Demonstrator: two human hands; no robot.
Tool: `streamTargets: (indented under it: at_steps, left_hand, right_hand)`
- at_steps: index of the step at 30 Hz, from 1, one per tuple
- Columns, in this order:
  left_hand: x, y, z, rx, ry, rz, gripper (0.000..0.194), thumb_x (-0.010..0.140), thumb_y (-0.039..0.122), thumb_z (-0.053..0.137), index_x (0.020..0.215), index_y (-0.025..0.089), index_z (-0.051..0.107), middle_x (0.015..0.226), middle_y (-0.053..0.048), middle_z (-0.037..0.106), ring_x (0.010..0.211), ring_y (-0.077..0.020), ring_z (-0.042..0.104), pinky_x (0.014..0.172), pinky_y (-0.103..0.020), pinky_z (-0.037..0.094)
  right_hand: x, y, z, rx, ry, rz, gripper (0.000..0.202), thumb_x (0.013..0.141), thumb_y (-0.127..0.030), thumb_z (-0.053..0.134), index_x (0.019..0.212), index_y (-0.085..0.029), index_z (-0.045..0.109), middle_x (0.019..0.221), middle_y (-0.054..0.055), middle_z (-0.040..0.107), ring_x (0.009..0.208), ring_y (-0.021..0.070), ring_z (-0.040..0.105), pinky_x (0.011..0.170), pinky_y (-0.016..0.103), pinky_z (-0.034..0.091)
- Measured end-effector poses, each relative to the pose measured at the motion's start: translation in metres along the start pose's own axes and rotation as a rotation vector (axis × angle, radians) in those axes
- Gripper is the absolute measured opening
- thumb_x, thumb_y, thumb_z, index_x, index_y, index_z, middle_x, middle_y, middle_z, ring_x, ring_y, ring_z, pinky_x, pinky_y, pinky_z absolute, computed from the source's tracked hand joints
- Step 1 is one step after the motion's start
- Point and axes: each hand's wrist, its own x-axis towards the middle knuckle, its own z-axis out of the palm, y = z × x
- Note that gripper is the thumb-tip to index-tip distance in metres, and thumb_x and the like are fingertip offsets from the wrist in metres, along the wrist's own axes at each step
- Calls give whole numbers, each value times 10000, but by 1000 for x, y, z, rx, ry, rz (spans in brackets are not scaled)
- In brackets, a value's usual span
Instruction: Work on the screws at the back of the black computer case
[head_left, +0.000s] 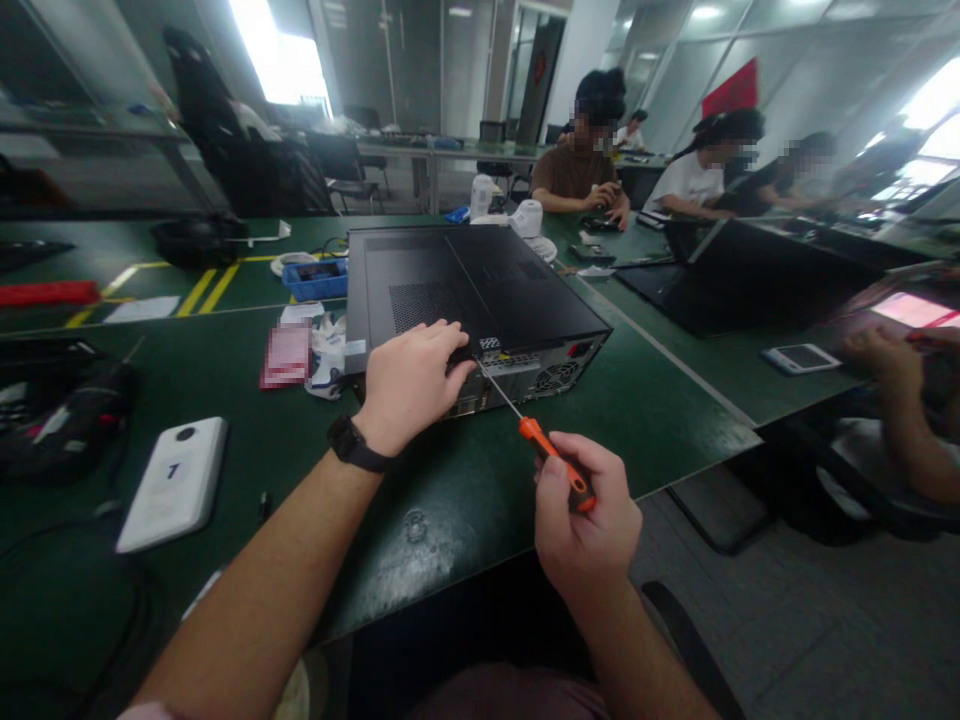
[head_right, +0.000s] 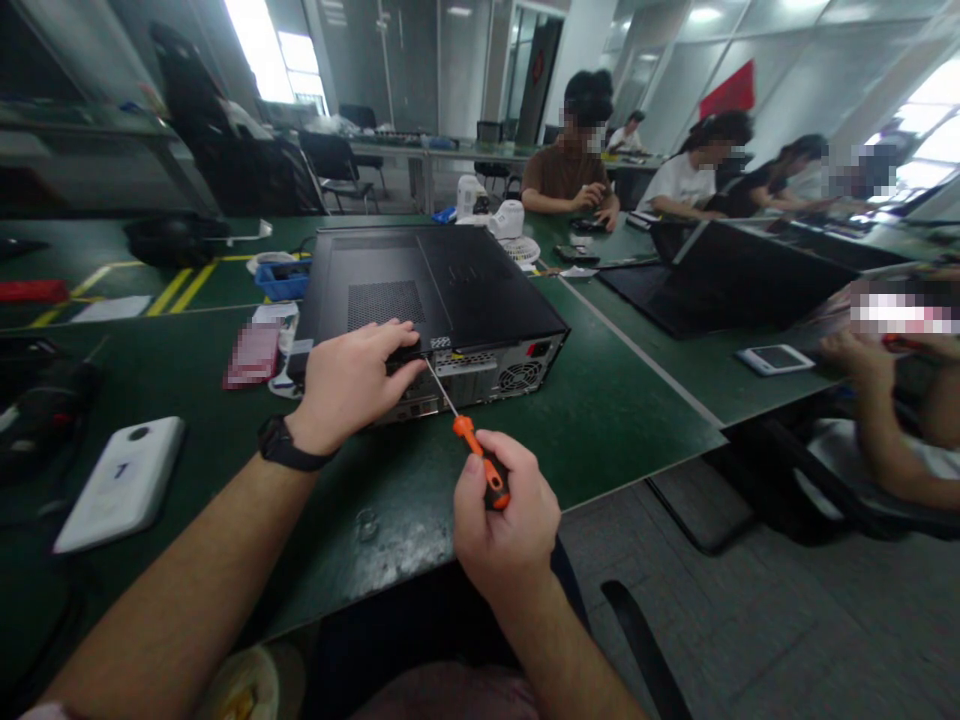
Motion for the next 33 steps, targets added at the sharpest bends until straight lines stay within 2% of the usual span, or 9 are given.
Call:
streamTargets:
  at_steps: [3,6,14,23,33]
  left_hand:
    - [0,0,0,-3,12,3,268,962,325,684,1189,207,761,1376,-77,739,1287,-265,694,1135,-421,536]
    - [-1,0,0,-3,18,1,264,958,324,687,1186,214,763,1363,-71,747,1279,-262,698,1128,-415,540]
    - [0,1,-2,-6,0,-10,259,955,319,690,1181,219,766,1367,-71,744,1290,-271,691,1128,-437,542]
    - [0,-1,1,-6,15,14,268,955,316,690,1193,211,756,1352,-83,751,1281,-271,697,1110,-436,555]
    - [-1,0,1,27,8,9,257,964,329,682,1190,227,751,1354,-66,751,1294,-266,690,1081,-421,572]
  right_hand:
    - [-3,1,0,14,-32,75,186,1000,-269,599,1167,-222,666,913,37,790,689,163,760,653,292,625]
    - [-2,-1,-3,30,-72,120,198,1006,-290,584,1176,-219,657,952,50,790,698,163,756,647,295,621]
    - [4,-8,-4,22,-50,-1,249,932,-222,603,1179,-200,629,995,68,756,844,199,775,751,331,648]
    - [6,-3,-3,34,-56,39,176,1000,-245,581,1143,-216,679,928,43,797,661,151,745,620,271,597]
    - [44,-24,-15,59,-129,30,147,994,-249,564,1066,-212,686,907,31,791,703,150,748,692,276,606]
